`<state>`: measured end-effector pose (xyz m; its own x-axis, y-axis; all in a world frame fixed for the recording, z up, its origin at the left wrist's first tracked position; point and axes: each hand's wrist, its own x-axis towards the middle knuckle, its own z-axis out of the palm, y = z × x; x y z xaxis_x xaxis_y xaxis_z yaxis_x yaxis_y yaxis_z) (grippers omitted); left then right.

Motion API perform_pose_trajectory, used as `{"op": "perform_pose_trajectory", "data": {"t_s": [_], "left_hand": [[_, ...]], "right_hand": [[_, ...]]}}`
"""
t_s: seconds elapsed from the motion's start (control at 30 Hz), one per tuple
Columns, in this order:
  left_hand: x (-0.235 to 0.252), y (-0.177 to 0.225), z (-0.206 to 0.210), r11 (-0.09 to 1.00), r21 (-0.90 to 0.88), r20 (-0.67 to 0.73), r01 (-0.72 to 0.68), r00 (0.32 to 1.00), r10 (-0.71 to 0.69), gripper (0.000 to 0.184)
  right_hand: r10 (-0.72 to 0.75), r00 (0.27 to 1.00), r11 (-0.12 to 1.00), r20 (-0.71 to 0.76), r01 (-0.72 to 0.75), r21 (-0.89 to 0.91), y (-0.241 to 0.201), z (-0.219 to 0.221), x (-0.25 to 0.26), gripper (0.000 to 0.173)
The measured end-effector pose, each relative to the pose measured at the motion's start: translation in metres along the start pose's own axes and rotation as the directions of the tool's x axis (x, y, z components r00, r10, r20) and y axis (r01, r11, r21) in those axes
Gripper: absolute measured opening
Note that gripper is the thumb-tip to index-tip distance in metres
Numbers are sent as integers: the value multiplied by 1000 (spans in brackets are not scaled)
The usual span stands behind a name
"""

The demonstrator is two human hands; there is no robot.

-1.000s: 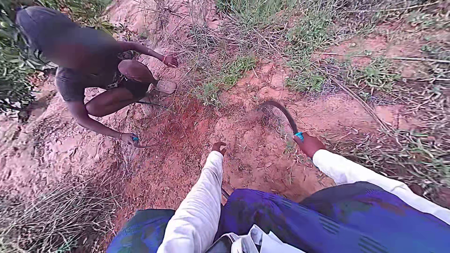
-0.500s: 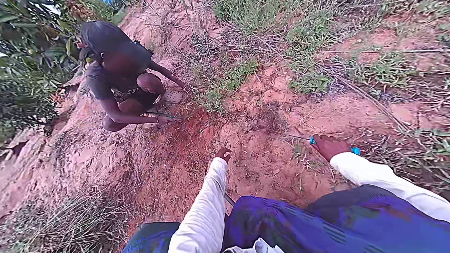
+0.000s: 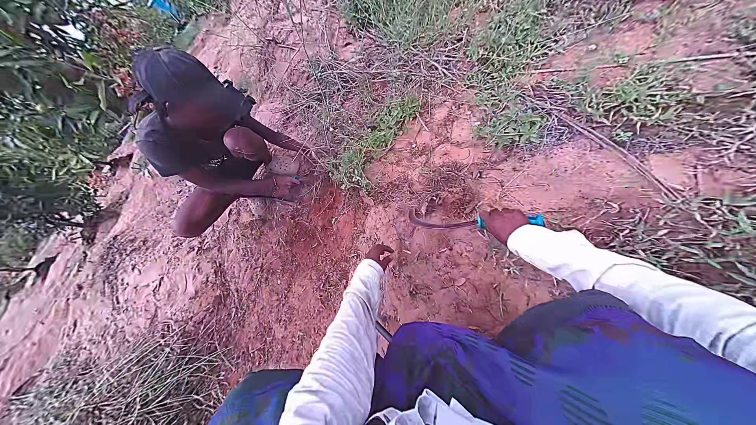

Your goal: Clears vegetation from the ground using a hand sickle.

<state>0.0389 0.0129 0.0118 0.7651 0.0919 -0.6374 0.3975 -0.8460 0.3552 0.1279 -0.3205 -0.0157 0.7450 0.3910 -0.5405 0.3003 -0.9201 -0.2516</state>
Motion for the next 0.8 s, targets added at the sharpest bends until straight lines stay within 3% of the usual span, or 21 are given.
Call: {"op": "perform_pose_trajectory", "data": {"t_s": [0.1, 0.2, 0.37, 0.47, 0.57, 0.67, 0.73, 0.8], "left_hand": [[0, -15, -1, 998, -41, -17, 39, 999, -40, 37], [8, -12, 5, 987, -143, -72, 73, 994, -84, 36], [34, 29, 23, 979, -203, -90, -5, 996, -14, 36], [43, 57, 31, 981, -183, -70, -64, 996, 52, 37], [44, 72, 34, 988, -133, -36, -79, 997, 75, 39], [47, 71, 35, 987, -151, -63, -62, 997, 53, 44], [48, 68, 40, 981, -193, -98, -34, 995, 15, 54], [48, 69, 41, 974, -227, -133, -4, 991, -27, 67]], "right_hand": [[168, 985, 978, -35, -163, 130, 41, 7, -21, 46], [267, 963, 932, -45, -245, 268, 47, 19, -68, 55], [364, 931, 803, 28, -329, 497, 57, 46, -98, 60], [354, 935, 809, -39, -285, 514, 65, 23, -97, 62], [274, 960, 875, -52, -226, 428, 74, -43, -63, 59], [230, 972, 920, -52, -200, 336, 76, -98, 9, 56], [205, 978, 944, 34, -206, 256, 64, -120, 48, 56], [226, 972, 932, 56, -233, 278, 43, -114, 65, 52]]}}
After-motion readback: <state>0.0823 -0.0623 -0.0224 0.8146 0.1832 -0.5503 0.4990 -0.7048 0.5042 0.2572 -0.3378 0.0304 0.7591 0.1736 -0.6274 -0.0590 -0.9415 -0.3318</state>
